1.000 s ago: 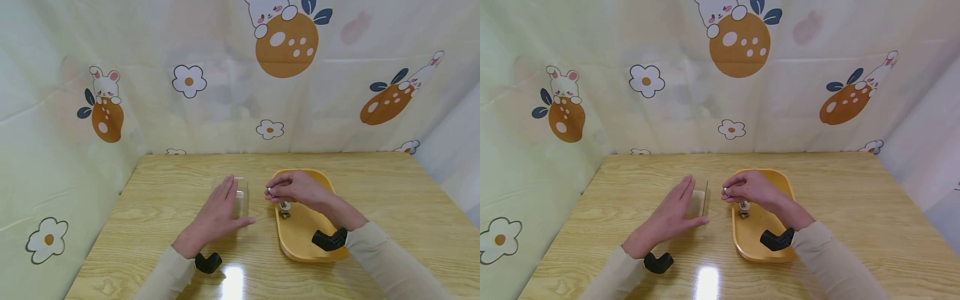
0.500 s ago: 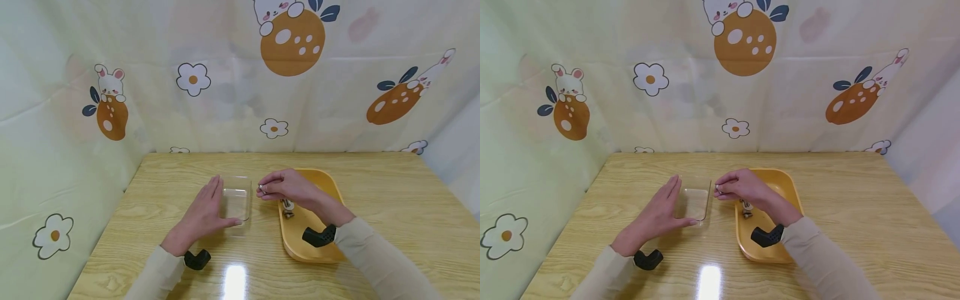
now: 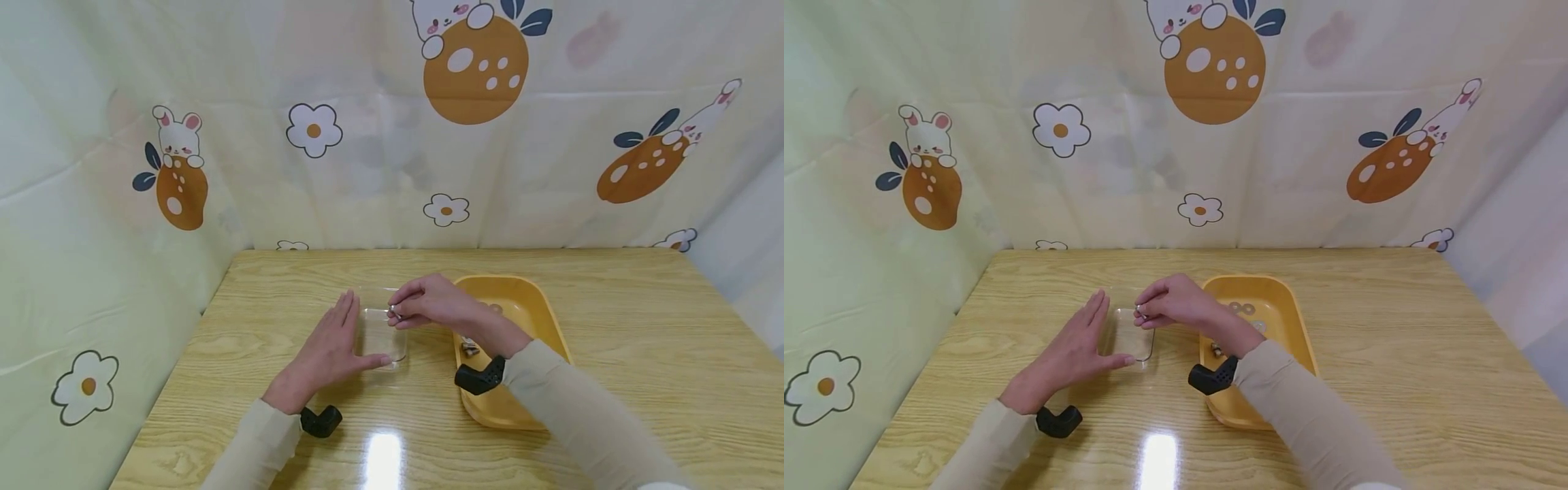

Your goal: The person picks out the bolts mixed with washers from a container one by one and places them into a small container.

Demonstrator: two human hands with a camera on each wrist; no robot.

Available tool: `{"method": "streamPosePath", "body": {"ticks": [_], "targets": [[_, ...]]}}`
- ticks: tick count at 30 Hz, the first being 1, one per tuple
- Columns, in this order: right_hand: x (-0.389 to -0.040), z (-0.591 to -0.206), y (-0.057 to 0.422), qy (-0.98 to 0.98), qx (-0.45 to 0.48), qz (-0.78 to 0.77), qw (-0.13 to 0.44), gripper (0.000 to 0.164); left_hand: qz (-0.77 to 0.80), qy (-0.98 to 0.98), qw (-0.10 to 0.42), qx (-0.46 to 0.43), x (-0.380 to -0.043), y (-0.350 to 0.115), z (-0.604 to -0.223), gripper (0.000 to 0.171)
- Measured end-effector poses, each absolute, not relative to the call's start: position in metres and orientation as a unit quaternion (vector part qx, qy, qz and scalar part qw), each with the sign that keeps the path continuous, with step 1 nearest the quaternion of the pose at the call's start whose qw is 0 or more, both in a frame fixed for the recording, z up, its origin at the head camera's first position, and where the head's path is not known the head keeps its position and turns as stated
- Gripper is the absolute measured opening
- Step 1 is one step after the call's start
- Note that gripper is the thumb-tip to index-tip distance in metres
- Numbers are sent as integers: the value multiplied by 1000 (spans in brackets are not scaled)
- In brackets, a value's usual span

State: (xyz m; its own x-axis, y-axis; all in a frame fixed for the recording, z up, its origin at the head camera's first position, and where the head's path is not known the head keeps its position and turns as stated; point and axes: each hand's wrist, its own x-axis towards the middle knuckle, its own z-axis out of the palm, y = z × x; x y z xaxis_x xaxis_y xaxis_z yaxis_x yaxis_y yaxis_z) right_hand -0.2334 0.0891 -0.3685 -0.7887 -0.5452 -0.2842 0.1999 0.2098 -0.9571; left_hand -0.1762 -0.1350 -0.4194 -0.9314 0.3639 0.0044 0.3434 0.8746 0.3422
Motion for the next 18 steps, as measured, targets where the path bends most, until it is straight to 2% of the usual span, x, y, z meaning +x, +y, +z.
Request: {"method": "streamPosePath", "body": {"ticks": [13,18], "targets": [[-236,-376,43,788,-124,-533,282,21,160,971,10,179,-175,-131,-428,116],[-237,-381,35,845,-160,-448,244,15,159,970,-4,182,-176,-130,-431,116]]}}
